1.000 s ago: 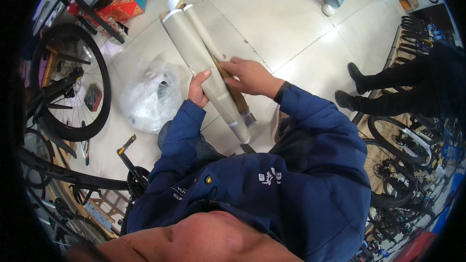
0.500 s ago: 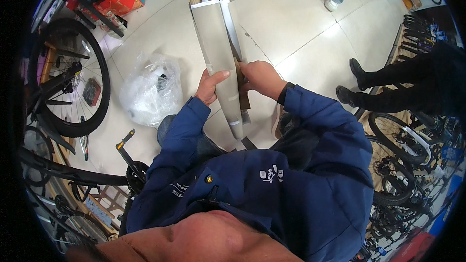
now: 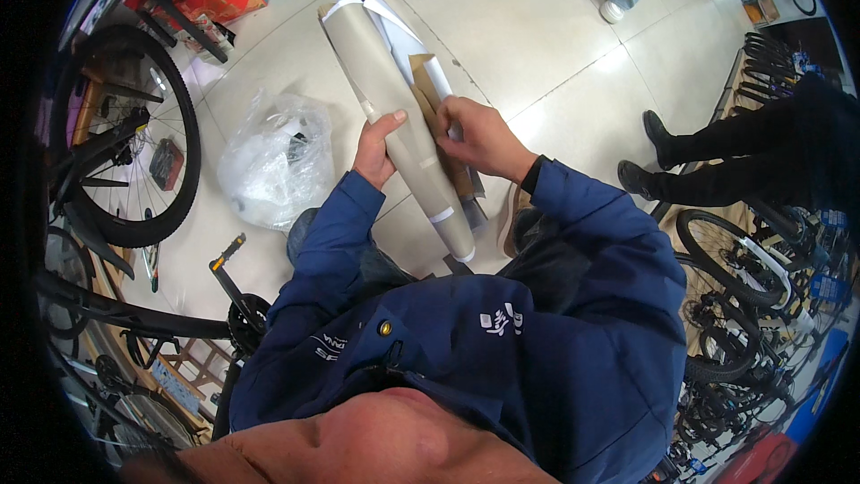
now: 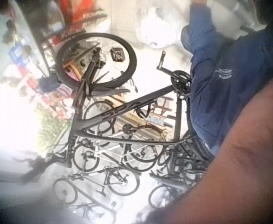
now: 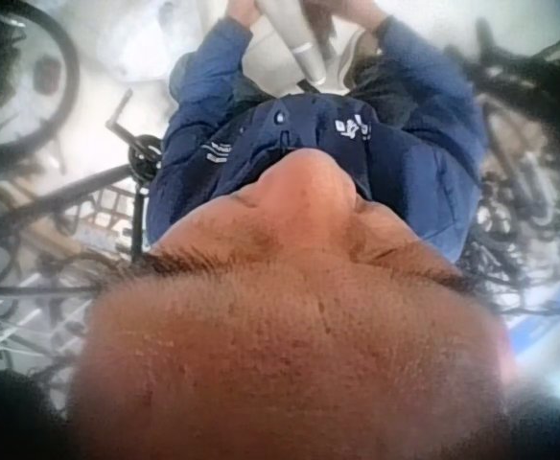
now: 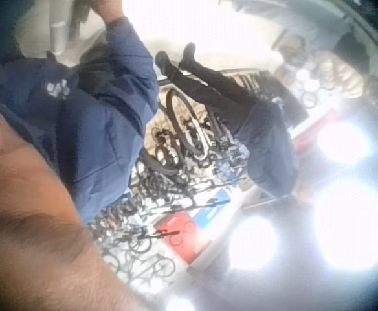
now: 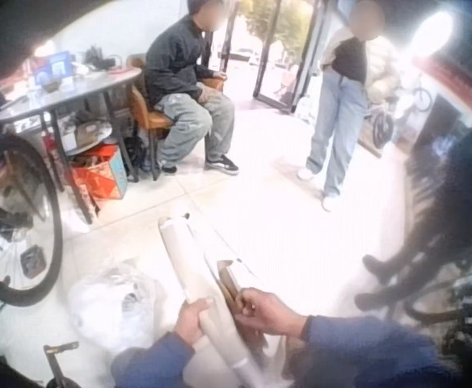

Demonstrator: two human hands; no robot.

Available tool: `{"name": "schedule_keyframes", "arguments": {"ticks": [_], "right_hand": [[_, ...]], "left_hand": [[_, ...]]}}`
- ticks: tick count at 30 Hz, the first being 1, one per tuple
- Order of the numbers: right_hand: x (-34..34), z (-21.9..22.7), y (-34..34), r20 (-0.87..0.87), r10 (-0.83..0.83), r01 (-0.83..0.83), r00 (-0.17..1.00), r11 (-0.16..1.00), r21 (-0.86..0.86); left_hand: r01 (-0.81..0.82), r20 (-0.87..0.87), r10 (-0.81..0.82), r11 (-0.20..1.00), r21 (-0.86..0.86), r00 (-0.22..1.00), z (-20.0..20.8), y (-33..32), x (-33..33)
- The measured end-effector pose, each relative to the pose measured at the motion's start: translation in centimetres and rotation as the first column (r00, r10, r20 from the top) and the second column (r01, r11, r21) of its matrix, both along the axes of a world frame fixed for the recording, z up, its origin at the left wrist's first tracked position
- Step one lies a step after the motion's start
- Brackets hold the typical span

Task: The person attaches the front wheel to a bicycle, then uses a cordless drill and wrench to tighten components. They then unpack bubble wrap and foam pieces from a plastic bag, handling several white foam parts and cardboard pieces.

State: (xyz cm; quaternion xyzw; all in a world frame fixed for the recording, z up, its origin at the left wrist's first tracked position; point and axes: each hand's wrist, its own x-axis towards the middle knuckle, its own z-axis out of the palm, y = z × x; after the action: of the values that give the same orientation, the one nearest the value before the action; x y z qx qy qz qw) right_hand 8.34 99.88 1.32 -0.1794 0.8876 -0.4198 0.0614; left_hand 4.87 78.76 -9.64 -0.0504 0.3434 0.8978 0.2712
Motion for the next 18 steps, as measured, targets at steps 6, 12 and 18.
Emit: {"name": "schedule_keyframes", "arguments": {"ticks": [6, 12, 18], "right_hand": [[-0.2, -1.1, 0.4, 0.446, -0.177, 0.348, 0.877, 0.874, -0.338], [0.1, -2.7, 0.9, 0.273, -0.228, 0.200, 0.935, 0.972, 0.126], [-0.3, -3.1, 0.7, 0.054, -0.040, 0.012, 0.998, 0.895, 0.445]], "left_hand": [[0.020, 0.067, -0.029, 0.992, 0.127, 0.997, -0.4, -0.7, -0.7], [0.021, 0.017, -0.022, 0.998, 0.066, 1.000, -0.6, -0.9, -0.5], [0.137, -0.078, -0.136, 0.990, 0.015, 0.988, 0.7, -0.3, 0.7]]}}
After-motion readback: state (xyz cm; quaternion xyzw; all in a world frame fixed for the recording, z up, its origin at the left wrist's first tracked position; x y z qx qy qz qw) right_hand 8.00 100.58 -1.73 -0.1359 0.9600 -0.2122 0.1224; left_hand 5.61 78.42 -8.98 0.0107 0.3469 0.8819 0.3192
